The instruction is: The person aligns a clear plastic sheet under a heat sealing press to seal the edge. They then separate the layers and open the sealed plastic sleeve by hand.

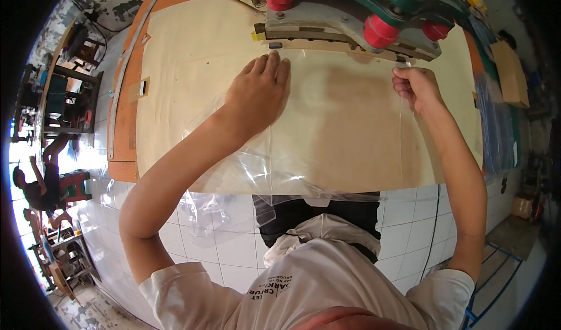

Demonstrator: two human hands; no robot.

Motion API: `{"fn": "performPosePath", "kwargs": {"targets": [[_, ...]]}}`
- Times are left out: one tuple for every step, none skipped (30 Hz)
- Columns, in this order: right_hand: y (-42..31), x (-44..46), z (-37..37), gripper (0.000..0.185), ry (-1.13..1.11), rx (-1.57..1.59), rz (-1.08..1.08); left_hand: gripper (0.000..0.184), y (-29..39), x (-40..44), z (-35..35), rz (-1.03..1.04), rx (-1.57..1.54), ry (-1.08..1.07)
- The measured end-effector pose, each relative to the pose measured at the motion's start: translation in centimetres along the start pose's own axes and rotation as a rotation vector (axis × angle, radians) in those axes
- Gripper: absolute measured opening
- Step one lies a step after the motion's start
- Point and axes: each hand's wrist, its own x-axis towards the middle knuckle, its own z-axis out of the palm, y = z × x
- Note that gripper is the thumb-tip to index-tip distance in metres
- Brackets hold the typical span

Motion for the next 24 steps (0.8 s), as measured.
{"fn": "performPosePath", "kwargs": {"targets": [[0.0, -0.1, 0.0, 0.012, 0.004, 0.000, -0.002, 0.047, 0.0, 0.0, 0.1, 0.003, 0.023, 0.007], [0.0, -0.1, 0.0, 0.012, 0.008, 0.000, -0.003, 0.046, 0.1, 0.1, 0.3, 0.006, 0.046, 0.014], [0.0, 0.0, -0.1, 0.012, 0.008, 0.001, -0.004, 0.046, 0.1, 0.1, 0.2, 0.007, 0.047, 0.014], [0.1, 0.0, -0.1, 0.012, -0.006, 0.011, -0.009, 0.045, 0.2, 0.2, 0.2, 0.003, 0.051, 0.018], [0.2, 0.1, -0.2, 0.012, -0.019, 0.021, -0.013, 0.044, 0.2, 0.3, 0.1, 0.001, 0.055, 0.022], [0.3, 0.2, -0.2, 0.012, -0.018, 0.022, -0.014, 0.044, 0.2, 0.3, 0.1, 0.002, 0.056, 0.022], [0.3, 0.2, -0.2, 0.011, -0.017, 0.020, -0.018, 0.044, 0.3, 0.3, 0.2, 0.001, 0.060, 0.026], [0.3, 0.2, -0.2, 0.011, -0.016, 0.019, -0.023, 0.043, 0.3, 0.3, 0.3, 0.000, 0.066, 0.030], [0.4, 0.3, -0.2, 0.011, -0.015, 0.021, -0.024, 0.043, 0.3, 0.3, 0.5, 0.002, 0.067, 0.031], [0.4, 0.3, -0.2, 0.011, -0.011, 0.016, -0.025, 0.043, 0.3, 0.3, 0.7, 0.005, 0.066, 0.040], [0.4, 0.3, -0.3, 0.011, -0.008, 0.010, -0.025, 0.043, 0.3, 0.3, 0.9, 0.008, 0.065, 0.049], [0.4, 0.3, -0.2, 0.011, -0.007, 0.013, -0.026, 0.043, 0.3, 0.3, 0.9, 0.009, 0.067, 0.049], [0.4, 0.3, -0.2, 0.011, -0.001, 0.010, -0.026, 0.043, 0.3, 0.2, 1.0, 0.009, 0.066, 0.060], [0.3, 0.2, -0.1, 0.011, 0.005, 0.008, -0.025, 0.043, 0.2, 0.2, 1.1, 0.010, 0.066, 0.071], [0.3, 0.2, -0.1, 0.011, 0.005, 0.009, -0.026, 0.043, 0.2, 0.2, 1.1, 0.010, 0.067, 0.072], [0.3, 0.2, -0.1, 0.011, 0.001, 0.016, -0.025, 0.043, 0.3, 0.2, 1.2, 0.007, 0.063, 0.080], [0.3, 0.1, -0.1, 0.011, -0.004, 0.022, -0.025, 0.042, 0.3, 0.2, 1.2, 0.003, 0.058, 0.089], [0.3, 0.1, -0.1, 0.011, -0.004, 0.021, -0.025, 0.042, 0.3, 0.2, 1.3, 0.002, 0.058, 0.089], [0.2, 0.1, -0.1, 0.010, -0.005, 0.016, -0.023, 0.043, 0.3, 0.2, 1.3, -0.001, 0.055, 0.080], [0.2, 0.1, -0.1, 0.010, -0.005, 0.011, -0.021, 0.044, 0.3, 0.3, 1.3, -0.003, 0.053, 0.071], [0.2, 0.1, -0.1, 0.010, -0.005, 0.011, -0.022, 0.044, 0.4, 0.3, 1.2, -0.003, 0.053, 0.071], [0.2, 0.2, -0.1, 0.010, -0.009, 0.014, -0.019, 0.045, 0.4, 0.4, 1.0, -0.023, 0.055, 0.047], [0.3, 0.3, -0.2, 0.011, -0.013, 0.017, -0.017, 0.046, 0.4, 0.5, 0.9, -0.042, 0.057, 0.024], [0.4, 0.5, -0.2, 0.011, -0.010, 0.018, -0.018, 0.046, 0.4, 0.6, 0.5, -0.040, 0.057, 0.027]]}}
